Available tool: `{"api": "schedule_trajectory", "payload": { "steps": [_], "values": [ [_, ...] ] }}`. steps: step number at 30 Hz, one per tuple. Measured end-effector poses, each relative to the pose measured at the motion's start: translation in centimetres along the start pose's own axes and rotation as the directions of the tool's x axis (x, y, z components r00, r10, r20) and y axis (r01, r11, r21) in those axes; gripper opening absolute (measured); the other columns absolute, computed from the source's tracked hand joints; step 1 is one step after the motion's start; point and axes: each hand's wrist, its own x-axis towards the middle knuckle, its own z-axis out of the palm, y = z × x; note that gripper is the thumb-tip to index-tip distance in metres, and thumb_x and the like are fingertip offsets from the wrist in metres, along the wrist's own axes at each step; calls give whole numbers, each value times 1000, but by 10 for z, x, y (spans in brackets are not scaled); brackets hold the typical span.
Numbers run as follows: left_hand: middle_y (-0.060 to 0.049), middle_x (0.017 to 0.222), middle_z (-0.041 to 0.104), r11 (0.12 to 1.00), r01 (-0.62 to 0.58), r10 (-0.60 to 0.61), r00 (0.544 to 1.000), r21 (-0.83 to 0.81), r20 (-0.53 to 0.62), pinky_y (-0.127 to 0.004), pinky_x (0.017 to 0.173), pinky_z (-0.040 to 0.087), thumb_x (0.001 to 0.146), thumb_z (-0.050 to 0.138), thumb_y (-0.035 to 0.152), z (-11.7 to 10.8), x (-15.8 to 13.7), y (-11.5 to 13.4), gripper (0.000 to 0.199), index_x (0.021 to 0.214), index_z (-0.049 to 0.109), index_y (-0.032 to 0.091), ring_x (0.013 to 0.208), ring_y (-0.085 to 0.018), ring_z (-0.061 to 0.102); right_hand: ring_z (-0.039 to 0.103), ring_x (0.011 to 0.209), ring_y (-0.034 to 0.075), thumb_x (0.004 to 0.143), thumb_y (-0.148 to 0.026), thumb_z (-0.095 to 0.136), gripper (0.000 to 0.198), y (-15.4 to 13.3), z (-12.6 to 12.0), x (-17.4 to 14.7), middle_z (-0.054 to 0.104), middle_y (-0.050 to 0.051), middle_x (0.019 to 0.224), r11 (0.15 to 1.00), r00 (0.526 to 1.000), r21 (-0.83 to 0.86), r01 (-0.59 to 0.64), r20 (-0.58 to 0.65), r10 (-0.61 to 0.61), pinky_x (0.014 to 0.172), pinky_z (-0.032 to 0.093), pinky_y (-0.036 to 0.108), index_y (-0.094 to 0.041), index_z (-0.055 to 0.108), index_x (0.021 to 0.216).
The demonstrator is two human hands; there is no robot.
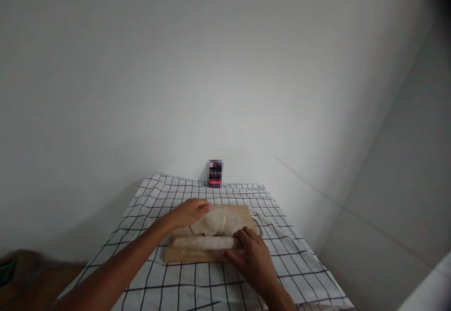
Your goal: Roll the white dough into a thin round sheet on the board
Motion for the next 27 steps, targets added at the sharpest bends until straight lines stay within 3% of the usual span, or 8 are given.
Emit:
{"api": "schedule_trajectory", "payload": {
  "steps": [3, 5, 9, 11, 15, 21, 27],
  "values": [
    [-5, 98, 77, 998, 48, -45, 998, 41, -52, -30, 80, 50, 100, 35, 54, -17, 2, -4, 53, 99, 73, 18, 92, -23, 70, 65, 87, 22, 87, -54, 72, 32, 0, -22, 36, 69, 4, 93, 996, 1000, -82, -19, -21, 17, 74, 42, 30, -23, 66, 89],
    [-5, 97, 77, 993, 70, -61, 994, 95, -91, -29, 79, 49, 101, 34, 52, -14, 3, -9, 51, 100, 72, 19, 92, -23, 69, 66, 84, 20, 89, -61, 68, 40, 3, -29, 60, 71, 4, 92, 992, 999, -127, 11, 32, -7, 70, 40, 29, -22, 65, 87],
    [-8, 107, 77, 972, 135, -100, 978, 193, -184, -33, 87, 49, 102, 34, 41, 19, 3, -20, 44, 110, 72, 20, 100, -24, 70, 67, 78, 21, 85, -74, 64, 52, 12, -27, 88, 74, 5, 87, 978, 972, -207, 5, 233, 44, 61, 33, 28, -22, 67, 81],
    [-11, 117, 76, 957, 169, -110, 964, 236, -243, -37, 97, 47, 101, 35, 31, 36, 4, -26, 40, 117, 70, 18, 110, -26, 68, 66, 73, 20, 92, -76, 51, 59, 17, -24, 95, 74, 5, 81, 971, 947, -238, 16, 315, 62, 58, 30, 29, -22, 67, 76],
    [-12, 129, 71, 929, 221, -120, 938, 296, -325, -39, 110, 40, 99, 36, 21, 49, 15, -42, 41, 125, 67, 17, 123, -25, 62, 68, 75, 20, 108, -57, 25, 64, 24, -19, 113, 75, 7, 80, 962, 924, -266, 63, 381, 45, 61, 33, 29, -21, 71, 83],
    [-11, 130, 71, 893, 275, -150, 929, 358, -339, -41, 110, 42, 100, 38, 22, 45, 36, -62, 37, 122, 68, 19, 125, -25, 62, 69, 97, 23, 108, -46, 31, 50, 37, -4, 148, 75, 10, 104, 962, 898, -256, 101, 438, 22, 76, 43, 30, -21, 73, 98],
    [-9, 149, 60, 868, 301, -178, 931, 395, -319, -57, 120, 30, 100, 38, 25, 51, 37, -62, 43, 137, 60, 21, 143, -30, 46, 64, 111, 21, 109, -37, 25, 46, 51, 10, 135, 71, 9, 114, 971, 917, -214, 109, 398, -15, 94, 43, 31, -22, 69, 107]
  ]
}}
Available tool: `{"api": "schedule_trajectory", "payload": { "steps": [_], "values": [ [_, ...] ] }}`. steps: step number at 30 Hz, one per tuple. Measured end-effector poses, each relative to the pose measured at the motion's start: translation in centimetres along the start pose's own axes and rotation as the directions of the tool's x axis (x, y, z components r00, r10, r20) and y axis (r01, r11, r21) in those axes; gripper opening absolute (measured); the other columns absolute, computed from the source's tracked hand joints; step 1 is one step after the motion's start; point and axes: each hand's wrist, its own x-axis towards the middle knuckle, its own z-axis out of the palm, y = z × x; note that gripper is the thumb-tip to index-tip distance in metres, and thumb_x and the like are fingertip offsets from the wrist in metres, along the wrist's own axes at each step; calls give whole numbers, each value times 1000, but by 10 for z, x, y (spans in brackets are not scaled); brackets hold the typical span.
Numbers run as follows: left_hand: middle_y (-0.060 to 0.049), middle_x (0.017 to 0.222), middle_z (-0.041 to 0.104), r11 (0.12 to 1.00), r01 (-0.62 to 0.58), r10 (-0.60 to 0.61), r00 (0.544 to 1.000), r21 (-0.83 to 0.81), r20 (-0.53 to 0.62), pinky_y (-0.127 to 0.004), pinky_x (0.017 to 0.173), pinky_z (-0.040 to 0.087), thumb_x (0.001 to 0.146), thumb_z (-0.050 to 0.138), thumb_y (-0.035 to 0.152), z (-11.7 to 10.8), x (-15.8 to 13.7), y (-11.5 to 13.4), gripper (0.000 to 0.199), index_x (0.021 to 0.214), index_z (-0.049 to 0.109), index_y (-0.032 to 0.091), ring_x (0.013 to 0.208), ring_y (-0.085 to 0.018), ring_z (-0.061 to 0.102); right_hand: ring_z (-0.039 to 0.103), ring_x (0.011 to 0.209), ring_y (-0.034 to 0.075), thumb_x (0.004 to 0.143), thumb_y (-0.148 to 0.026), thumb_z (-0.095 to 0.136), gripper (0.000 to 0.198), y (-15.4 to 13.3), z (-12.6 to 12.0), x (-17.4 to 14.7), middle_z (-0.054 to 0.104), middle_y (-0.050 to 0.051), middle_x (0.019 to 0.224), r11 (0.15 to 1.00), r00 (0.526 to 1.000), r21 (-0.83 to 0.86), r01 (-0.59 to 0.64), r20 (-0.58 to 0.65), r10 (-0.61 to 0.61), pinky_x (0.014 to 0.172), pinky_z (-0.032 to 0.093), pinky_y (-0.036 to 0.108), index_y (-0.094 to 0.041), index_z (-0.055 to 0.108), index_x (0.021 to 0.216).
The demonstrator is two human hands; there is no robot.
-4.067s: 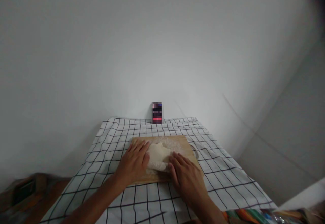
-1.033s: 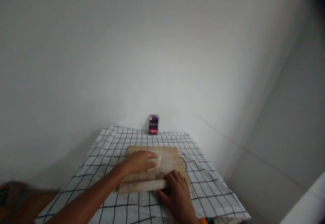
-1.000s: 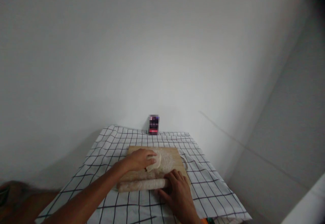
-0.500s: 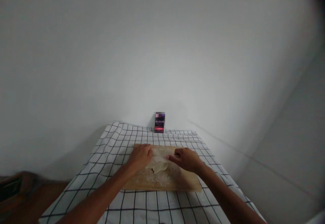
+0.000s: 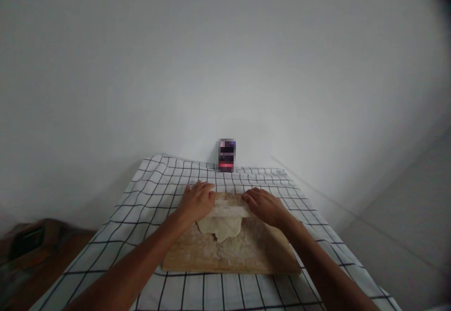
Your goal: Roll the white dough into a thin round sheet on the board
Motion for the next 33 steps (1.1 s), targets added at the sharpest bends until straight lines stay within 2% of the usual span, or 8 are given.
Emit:
{"api": "schedule_trajectory", "payload": {
  "steps": [4, 8, 15, 19, 24, 28, 30, 33],
  "values": [
    [-7, 154, 55, 999, 39, -39, 999, -3, 38, -64, 121, 23, 99, 35, 24, -3, -12, 7, 49, 143, 56, 23, 147, -32, 41, 64, 112, 22, 107, -36, 28, 43, -7, 7, -21, 71, 9, 121, 999, 995, -10, -44, -93, 43, 93, 45, 32, -23, 68, 118],
    [-8, 155, 54, 998, 57, -57, 998, -16, 38, -64, 122, 21, 98, 37, 25, -5, -27, 11, 50, 144, 56, 23, 148, -35, 39, 65, 112, 24, 106, -35, 32, 41, -18, 5, -34, 72, 9, 123, 997, 992, -40, -70, -111, 65, 90, 46, 33, -24, 69, 121],
    [-9, 151, 58, 998, 63, -63, 997, 3, 37, -60, 120, 28, 98, 39, 27, -4, -17, 7, 48, 140, 60, 24, 144, -34, 44, 67, 111, 22, 107, -36, 31, 42, -11, 0, -12, 73, 6, 121, 998, 998, -4, -60, -36, 60, 86, 46, 31, -25, 70, 118],
    [-10, 152, 56, 997, 80, -81, 997, 8, 17, -63, 120, 25, 98, 37, 28, -6, -17, 10, 50, 144, 57, 21, 146, -35, 42, 66, 114, 22, 107, -34, 32, 42, -11, 2, -13, 72, 7, 124, 997, 993, -22, -75, -89, 73, 91, 47, 31, -23, 70, 118],
    [-12, 156, 52, 998, 45, -43, 998, 39, -41, -63, 122, 20, 98, 38, 26, -13, -42, 21, 53, 148, 53, 18, 150, -35, 36, 67, 115, 23, 107, -33, 30, 44, -25, 12, -48, 71, 8, 131, 994, 977, 3, -112, -182, 110, 93, 50, 34, -22, 70, 123],
    [-12, 157, 51, 997, -8, 13, 998, 76, -62, -62, 124, 19, 98, 37, 26, -14, -54, 23, 52, 146, 54, 17, 151, -35, 35, 58, 132, 24, 107, -32, 28, 46, -31, 14, -63, 66, 9, 140, 998, 979, 41, -57, -193, 64, 107, 45, 37, -20, 67, 130],
    [-12, 156, 51, 996, -7, 11, 999, 89, -42, -62, 123, 21, 99, 36, 27, -14, -49, 19, 51, 146, 56, 18, 150, -36, 37, 60, 131, 24, 107, -33, 27, 48, -30, 12, -57, 65, 8, 142, 996, 985, 37, -87, -149, 91, 105, 48, 39, -21, 68, 130],
    [-14, 159, 46, 996, -5, -4, 996, 93, 88, -66, 121, 21, 100, 34, 30, -15, -30, 13, 53, 149, 52, 18, 151, -38, 33, 63, 127, 24, 106, -32, 27, 48, -25, 6, -37, 64, 8, 144, 994, 992, 3, -108, -65, 108, 102, 50, 39, -23, 67, 132]
  ]
}}
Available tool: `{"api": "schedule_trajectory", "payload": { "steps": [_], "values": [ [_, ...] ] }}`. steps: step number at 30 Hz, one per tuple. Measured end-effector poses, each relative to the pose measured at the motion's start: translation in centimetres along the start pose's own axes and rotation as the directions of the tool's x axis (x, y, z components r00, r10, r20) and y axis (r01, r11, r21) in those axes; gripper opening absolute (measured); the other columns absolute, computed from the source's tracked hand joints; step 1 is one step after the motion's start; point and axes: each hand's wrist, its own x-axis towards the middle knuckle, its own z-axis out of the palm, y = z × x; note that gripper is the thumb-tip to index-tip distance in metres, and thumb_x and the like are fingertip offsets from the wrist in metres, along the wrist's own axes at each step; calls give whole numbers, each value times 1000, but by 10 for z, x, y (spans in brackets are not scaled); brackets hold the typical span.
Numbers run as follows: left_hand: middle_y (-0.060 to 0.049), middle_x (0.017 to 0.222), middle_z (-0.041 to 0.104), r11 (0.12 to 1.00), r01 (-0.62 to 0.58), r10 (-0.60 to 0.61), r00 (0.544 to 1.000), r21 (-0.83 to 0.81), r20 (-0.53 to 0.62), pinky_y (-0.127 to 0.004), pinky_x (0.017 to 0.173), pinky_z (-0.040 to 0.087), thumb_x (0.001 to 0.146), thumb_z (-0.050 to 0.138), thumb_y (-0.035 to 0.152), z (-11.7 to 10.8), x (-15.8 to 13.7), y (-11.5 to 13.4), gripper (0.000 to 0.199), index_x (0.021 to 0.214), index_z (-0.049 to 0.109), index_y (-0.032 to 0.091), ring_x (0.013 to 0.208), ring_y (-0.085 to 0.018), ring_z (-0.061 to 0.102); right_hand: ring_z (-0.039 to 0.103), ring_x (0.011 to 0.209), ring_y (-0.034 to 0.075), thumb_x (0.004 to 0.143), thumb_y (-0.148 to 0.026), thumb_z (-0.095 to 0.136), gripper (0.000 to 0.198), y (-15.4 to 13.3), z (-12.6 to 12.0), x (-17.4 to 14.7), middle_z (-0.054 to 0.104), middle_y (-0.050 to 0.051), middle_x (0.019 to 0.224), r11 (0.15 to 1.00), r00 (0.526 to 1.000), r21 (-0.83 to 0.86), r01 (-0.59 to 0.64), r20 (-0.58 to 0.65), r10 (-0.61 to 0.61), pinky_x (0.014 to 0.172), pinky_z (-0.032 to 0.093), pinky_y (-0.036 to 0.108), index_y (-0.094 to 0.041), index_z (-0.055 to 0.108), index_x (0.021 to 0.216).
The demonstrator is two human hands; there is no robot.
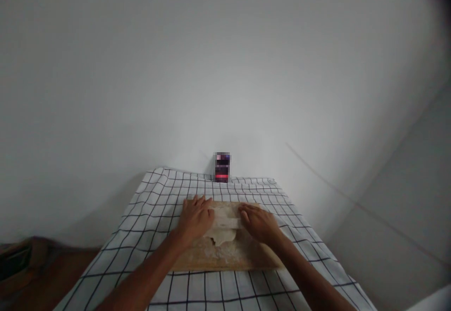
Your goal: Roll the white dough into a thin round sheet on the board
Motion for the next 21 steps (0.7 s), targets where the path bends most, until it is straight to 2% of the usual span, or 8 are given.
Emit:
{"api": "schedule_trajectory", "payload": {
  "steps": [3, 7, 9, 13, 16, 21],
  "values": [
    [-16, 163, 40, 999, -31, 35, 989, -28, 144, -69, 119, 21, 101, 33, 33, -4, 25, -3, 55, 152, 49, 18, 154, -40, 28, 55, 137, 24, 105, -31, 30, 47, 6, 0, 19, 58, 11, 149, 999, 998, -14, 46, 35, -46, 111, 42, 39, -21, 63, 138],
    [-10, 159, 48, 996, -59, 72, 979, -71, 192, -57, 119, 30, 102, 34, 39, -1, 48, -5, 51, 147, 54, 25, 150, -33, 38, 50, 141, 24, 105, -31, 32, 48, 14, 6, 30, 55, 12, 152, 999, 997, -5, 50, 54, -49, 114, 38, 40, -20, 58, 144],
    [-8, 157, 51, 994, -63, 78, 980, -88, 185, -52, 118, 33, 102, 33, 41, 4, 52, -6, 50, 145, 55, 26, 147, -29, 42, 54, 137, 23, 104, -31, 33, 47, 16, 9, 33, 59, 11, 148, 999, 998, 8, 31, 57, -32, 110, 41, 38, -22, 60, 141],
    [-12, 153, 55, 997, -29, 38, 991, -75, 125, -54, 114, 35, 103, 32, 43, 10, 52, -8, 49, 139, 57, 23, 142, -32, 47, 64, 122, 24, 104, -34, 31, 44, 20, 10, 41, 69, 10, 132, 997, 997, 45, -68, 46, 66, 97, 48, 36, -23, 68, 126],
    [-13, 141, 64, 999, 8, -3, 997, -51, 82, -53, 109, 40, 103, 33, 44, 9, 52, -8, 44, 131, 61, 24, 134, -33, 53, 64, 120, 25, 103, -37, 32, 45, 20, 8, 51, 70, 12, 130, 990, 991, 65, -129, 33, 127, 94, 47, 36, -22, 69, 123],
    [-15, 119, 72, 999, 8, -6, 999, -34, 37, -48, 101, 45, 103, 38, 41, 1, 53, -5, 39, 121, 66, 21, 119, -32, 63, 66, 115, 26, 103, -45, 36, 44, 15, 1, 60, 71, 11, 127, 987, 989, 64, -145, 15, 145, 91, 48, 35, -23, 71, 118]
  ]
}}
